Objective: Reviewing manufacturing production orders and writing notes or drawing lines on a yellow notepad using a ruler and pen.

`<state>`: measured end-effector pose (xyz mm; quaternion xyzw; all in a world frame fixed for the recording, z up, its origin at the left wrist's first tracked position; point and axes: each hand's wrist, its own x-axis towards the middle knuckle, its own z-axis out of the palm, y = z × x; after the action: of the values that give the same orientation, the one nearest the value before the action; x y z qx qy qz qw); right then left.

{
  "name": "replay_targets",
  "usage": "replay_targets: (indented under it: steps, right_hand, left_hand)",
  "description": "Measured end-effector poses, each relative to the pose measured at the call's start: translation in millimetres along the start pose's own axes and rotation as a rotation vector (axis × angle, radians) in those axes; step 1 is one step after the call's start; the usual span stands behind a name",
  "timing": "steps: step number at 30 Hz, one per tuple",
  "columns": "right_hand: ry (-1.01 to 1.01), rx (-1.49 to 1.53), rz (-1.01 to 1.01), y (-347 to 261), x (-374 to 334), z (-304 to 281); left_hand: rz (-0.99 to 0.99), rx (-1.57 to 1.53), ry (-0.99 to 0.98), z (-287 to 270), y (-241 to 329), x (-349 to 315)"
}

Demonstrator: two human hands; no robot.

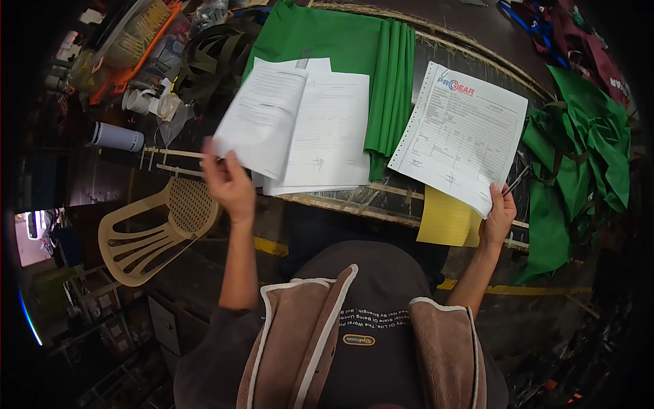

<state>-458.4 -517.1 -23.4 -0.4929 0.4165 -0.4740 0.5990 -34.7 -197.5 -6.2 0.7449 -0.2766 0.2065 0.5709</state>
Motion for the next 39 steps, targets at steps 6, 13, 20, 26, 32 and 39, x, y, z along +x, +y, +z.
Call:
replay_targets:
  steps: [6, 13, 20, 26, 32, 39]
  right_hand:
    - [-0.028, 0.012, 0.000, 2, -1, 0]
    - [0.003, -0.012, 0.005, -6, -6, 2]
    - [0.006, -0.014, 0.004, -3, -4, -2]
    - [0.005, -0.011, 0.010, 1, -3, -3]
    - [0.002, -0.008, 0.006, -3, -5, 2]
    - [0.011, 0.000, 0.014, -3, -3, -3]
  left_hand:
    - [0.306, 0.083, -0.729, 51, 45, -56]
    - [0.424, 0.191, -0.826, 81, 49, -82]
    - [0.180, 0.033, -0.576, 77, 51, -72]
    - [-0.456, -0.277, -0.639, 60, 29, -55]
    - [-0.463, -0.334, -0.092, 28, -6, -27]
    - [-0.394, -0.302, 0.278, -31, -48, 39]
